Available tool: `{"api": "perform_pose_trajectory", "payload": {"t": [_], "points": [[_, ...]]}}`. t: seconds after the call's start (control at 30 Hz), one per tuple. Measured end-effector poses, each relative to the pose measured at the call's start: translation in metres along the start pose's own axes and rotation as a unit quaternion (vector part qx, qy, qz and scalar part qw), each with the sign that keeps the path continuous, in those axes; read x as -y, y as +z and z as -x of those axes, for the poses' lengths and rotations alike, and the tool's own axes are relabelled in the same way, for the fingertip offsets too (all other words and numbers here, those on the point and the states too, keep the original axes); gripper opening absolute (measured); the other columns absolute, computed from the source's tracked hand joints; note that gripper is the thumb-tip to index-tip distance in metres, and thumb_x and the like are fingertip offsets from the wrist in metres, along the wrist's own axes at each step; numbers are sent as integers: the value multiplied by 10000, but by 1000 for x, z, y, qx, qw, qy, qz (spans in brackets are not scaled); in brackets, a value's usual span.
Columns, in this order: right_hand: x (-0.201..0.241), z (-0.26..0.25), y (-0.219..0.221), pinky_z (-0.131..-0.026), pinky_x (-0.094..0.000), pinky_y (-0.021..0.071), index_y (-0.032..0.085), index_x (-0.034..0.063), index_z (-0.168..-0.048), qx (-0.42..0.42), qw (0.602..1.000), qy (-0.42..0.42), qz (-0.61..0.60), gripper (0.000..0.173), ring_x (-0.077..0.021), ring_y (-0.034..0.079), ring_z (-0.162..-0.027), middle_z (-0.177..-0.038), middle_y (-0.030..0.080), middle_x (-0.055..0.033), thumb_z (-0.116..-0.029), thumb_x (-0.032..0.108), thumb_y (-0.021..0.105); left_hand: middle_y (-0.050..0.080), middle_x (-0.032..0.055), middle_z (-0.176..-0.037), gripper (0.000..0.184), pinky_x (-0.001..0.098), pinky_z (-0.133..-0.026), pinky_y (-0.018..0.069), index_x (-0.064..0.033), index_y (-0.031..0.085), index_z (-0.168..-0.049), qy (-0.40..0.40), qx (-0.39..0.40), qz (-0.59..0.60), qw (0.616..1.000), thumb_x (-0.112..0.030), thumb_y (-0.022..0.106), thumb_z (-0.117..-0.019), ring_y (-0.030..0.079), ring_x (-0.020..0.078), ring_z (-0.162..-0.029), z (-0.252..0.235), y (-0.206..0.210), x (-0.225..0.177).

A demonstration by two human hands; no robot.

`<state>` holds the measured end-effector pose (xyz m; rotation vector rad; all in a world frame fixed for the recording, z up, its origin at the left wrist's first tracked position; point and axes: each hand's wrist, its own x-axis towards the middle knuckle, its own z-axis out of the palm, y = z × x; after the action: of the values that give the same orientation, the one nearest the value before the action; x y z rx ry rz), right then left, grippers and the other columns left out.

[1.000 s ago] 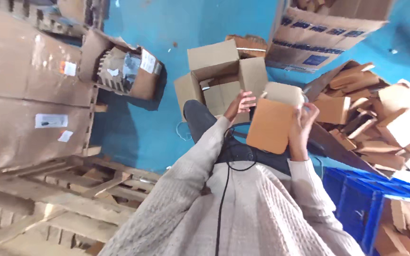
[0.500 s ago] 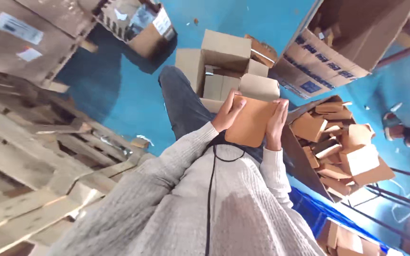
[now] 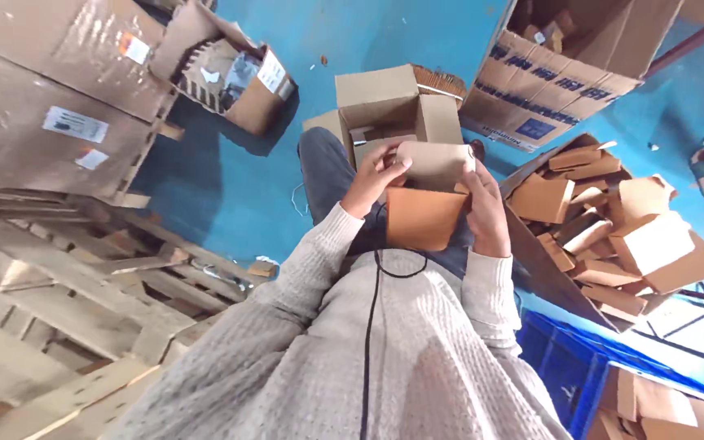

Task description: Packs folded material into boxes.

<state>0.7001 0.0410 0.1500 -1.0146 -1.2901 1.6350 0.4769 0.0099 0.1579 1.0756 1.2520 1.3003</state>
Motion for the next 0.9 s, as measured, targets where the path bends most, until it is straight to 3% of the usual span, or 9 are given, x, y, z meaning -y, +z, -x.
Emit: {"api": "perform_pose_trajectory", "payload": {"t": [0.07,0.17,0.27,0.37,0.43,0.53,0.6,0.73,0.9], "points": [[0,-4,1,-849,-215,558,588,152,-1359,1,999,-40,19,303,-9,653,-974,-1168,681,45,-1084,231,488,708,22,-1042,252,254,-868,560,24,658,-1182,40,32,-54,997,-137,598,-998,664,39,-944,-8,-5,-1],[1,-8,10,-758,-181,565,628,145,-1289,-37,998,-53,26,251,2,657,-855,-1053,692,49,-1063,214,545,709,17,-1007,235,252,-856,573,31,654,-1161,60,52,-58,995,-137,575,-1018,670,26,-920,-17,-9,4],[-2,-19,22,-596,-172,506,680,161,-1039,-100,993,-52,36,226,7,588,-681,-823,638,69,-1076,306,509,701,-4,-995,236,237,-835,570,22,647,-1169,53,71,-33,996,-147,571,-1022,662,13,-897,-23,-18,9],[-7,-29,33,-528,-186,492,627,206,-789,-160,986,-32,26,391,-1,575,-605,-691,598,84,-1079,415,471,689,-30,-906,203,181,-688,537,15,664,-1118,60,90,-17,994,-142,582,-1017,619,-18,-758,-26,-27,15],[-14,-35,33,-602,-198,530,651,199,-847,-144,989,-24,31,348,-2,607,-674,-747,628,91,-1083,385,475,693,-13,-912,212,199,-707,551,19,666,-1130,36,66,-3,997,-136,614,-996,630,-1,-768,-25,-31,22],[-17,-36,22,-800,-223,575,671,115,-1198,-50,996,-19,68,254,-10,671,-895,-1014,718,72,-1059,282,540,702,25,-967,231,246,-789,580,31,648,-1168,-19,12,48,999,-109,624,-986,667,42,-844,-21,-31,34],[-14,-37,18,-836,-249,601,595,49,-1313,-23,993,4,113,351,-36,699,-939,-1094,727,28,-990,175,653,702,36,-1010,247,253,-826,583,29,625,-1218,-61,-1,82,995,-103,586,-1012,675,51,-892,-18,-29,36],[-18,-37,8,-891,-266,596,532,60,-1389,-27,994,19,105,453,-59,693,-1005,-1189,695,19,-962,90,680,648,69,-1274,369,281,-971,536,-16,533,-1405,-111,40,146,982,-128,480,-1057,638,83,-1105,-14,-22,37],[-39,-31,8,-854,-252,595,621,69,-1223,-80,988,-64,117,273,-52,688,-970,-1121,705,26,-957,26,660,671,52,-1193,327,238,-884,537,9,587,-1335,-80,-11,139,987,-49,484,-1031,638,54,-1009,-14,-6,56]]}}
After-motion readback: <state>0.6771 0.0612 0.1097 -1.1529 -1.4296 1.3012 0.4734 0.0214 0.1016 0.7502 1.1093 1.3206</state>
